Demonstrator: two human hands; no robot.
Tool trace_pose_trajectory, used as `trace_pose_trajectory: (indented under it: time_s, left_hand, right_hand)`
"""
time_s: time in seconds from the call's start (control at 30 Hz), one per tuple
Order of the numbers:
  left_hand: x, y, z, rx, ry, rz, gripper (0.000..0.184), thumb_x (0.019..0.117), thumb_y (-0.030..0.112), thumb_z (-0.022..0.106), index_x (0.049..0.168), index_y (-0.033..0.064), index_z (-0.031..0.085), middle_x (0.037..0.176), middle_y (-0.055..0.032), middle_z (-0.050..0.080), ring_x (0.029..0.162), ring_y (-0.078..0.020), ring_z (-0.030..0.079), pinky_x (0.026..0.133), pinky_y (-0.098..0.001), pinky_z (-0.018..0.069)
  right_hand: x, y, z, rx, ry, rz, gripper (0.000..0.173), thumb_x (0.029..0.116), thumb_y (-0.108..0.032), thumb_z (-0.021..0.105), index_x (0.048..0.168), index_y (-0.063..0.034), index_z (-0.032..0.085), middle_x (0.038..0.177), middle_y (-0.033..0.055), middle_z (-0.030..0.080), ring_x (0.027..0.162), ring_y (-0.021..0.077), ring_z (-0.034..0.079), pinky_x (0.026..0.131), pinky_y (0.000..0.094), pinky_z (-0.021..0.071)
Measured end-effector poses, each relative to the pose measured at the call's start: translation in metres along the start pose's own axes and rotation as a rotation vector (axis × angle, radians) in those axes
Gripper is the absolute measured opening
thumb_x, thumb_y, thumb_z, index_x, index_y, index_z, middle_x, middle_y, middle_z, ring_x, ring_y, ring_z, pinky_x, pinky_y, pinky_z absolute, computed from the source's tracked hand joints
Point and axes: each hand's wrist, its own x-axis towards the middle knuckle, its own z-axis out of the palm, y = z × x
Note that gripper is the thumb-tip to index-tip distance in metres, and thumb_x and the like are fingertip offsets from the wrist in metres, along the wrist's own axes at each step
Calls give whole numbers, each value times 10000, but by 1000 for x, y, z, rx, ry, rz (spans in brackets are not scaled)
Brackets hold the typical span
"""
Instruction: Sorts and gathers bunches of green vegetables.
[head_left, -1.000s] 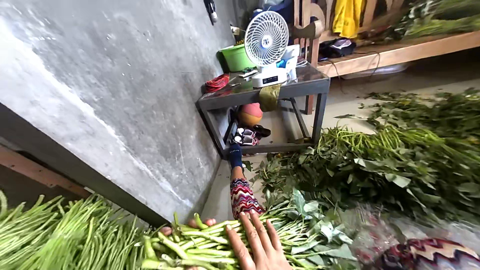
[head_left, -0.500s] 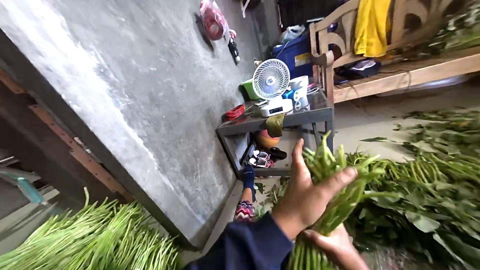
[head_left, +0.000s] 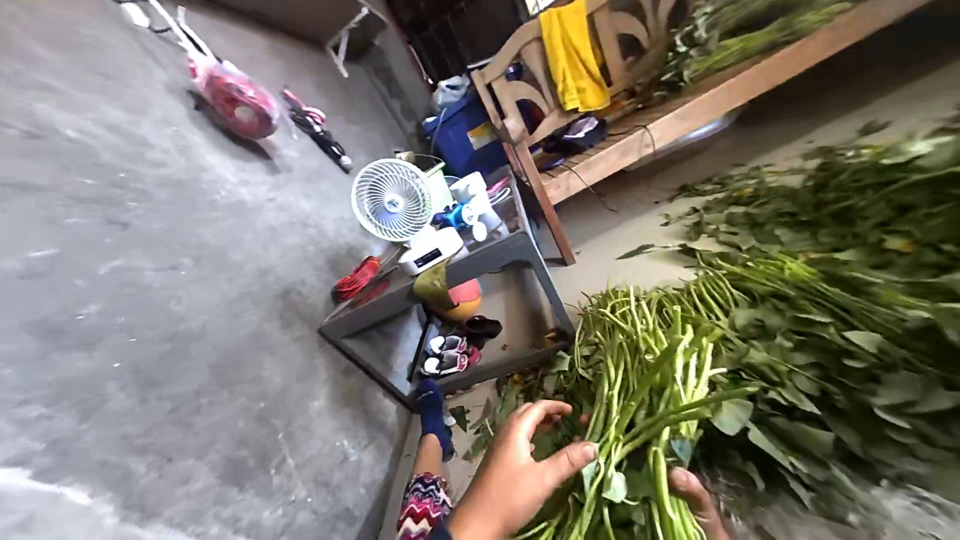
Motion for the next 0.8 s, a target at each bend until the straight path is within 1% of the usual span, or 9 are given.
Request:
trace_pose_trajectory:
  time_s: [0.13, 0.2, 0.27, 0.37, 0.47, 0.6, 0.63, 0.73, 0.8]
  left_hand:
    - [5, 10, 13, 160, 178, 175, 348, 897, 429, 747, 1102, 148, 751, 1072, 4, 690, 966, -66, 658, 755, -230, 561]
    - [9, 14, 16, 257, 189, 216, 286, 895, 397, 759, 1038, 149, 762, 964, 18, 676, 845, -44, 639, 692, -201, 537]
    - [12, 18, 20, 406, 134, 149, 341, 866, 441, 777, 1032, 145, 750, 929, 1, 661, 818, -89, 632, 720, -261, 545]
    - [13, 22, 31, 585, 85, 26, 430, 845, 433, 781, 1101, 93, 719, 1015, -77, 694, 913, -216, 678, 823, -415, 572]
    - [12, 24, 39, 633, 124, -36, 371, 851, 339, 734, 1117, 81, 710, 1086, -87, 707, 998, -234, 689, 882, -439, 566]
    - [7, 23, 18, 156, 240, -59, 332, 838, 241, 713, 1106, 47, 680, 1094, -85, 685, 1037, -189, 658, 916, -405, 550]
    - [5, 24, 11, 0, 258, -44, 328, 849, 210, 699, 1124, 38, 655, 1045, -64, 692, 977, -160, 676, 878, -372, 568]
    - [-6, 32, -15, -405, 248, 13, 349, 963, 80, 554, 1283, -22, 461, 818, -92, 665, 702, -201, 695, 684, -365, 627]
    - [-15, 38, -40, -408, 327, 57, 375, 1000, 95, 514, 1358, 20, 430, 756, -54, 622, 633, -160, 642, 605, -313, 586]
  right_hand:
    - [1, 2, -4, -9, 84, 42, 313, 756, -347, 861, 1021, -216, 759, 900, -31, 775, 809, 40, 733, 750, 247, 625]
    - [2, 3, -7, -17, 52, 56, 345, 760, -336, 862, 1060, -209, 747, 922, -29, 773, 832, 42, 733, 767, 252, 625]
    - [3, 5, -8, -45, 53, 69, 384, 751, -359, 870, 1074, -205, 730, 924, -34, 769, 835, 42, 732, 772, 256, 626]
    - [4, 6, 0, -72, 94, 81, 477, 700, -376, 904, 1082, -180, 696, 908, -23, 763, 824, 57, 732, 764, 271, 630]
    - [6, 7, 7, -85, 81, 71, 569, 679, -361, 918, 1141, -161, 653, 946, -15, 761, 860, 66, 733, 791, 277, 628]
    - [9, 9, 5, -69, 84, 67, 565, 678, -345, 926, 1136, -160, 652, 933, -17, 762, 838, 67, 736, 771, 275, 634]
    - [9, 8, 4, -65, 98, 66, 578, 671, -347, 931, 1140, -155, 654, 931, -13, 763, 834, 71, 737, 768, 279, 635]
    - [10, 6, 0, -71, 137, 62, 550, 652, -368, 934, 1086, -161, 667, 883, -23, 758, 790, 60, 734, 729, 267, 637]
    - [11, 1, -3, -69, 116, 34, 492, 674, -370, 921, 1063, -173, 692, 883, -26, 763, 795, 56, 736, 736, 263, 636]
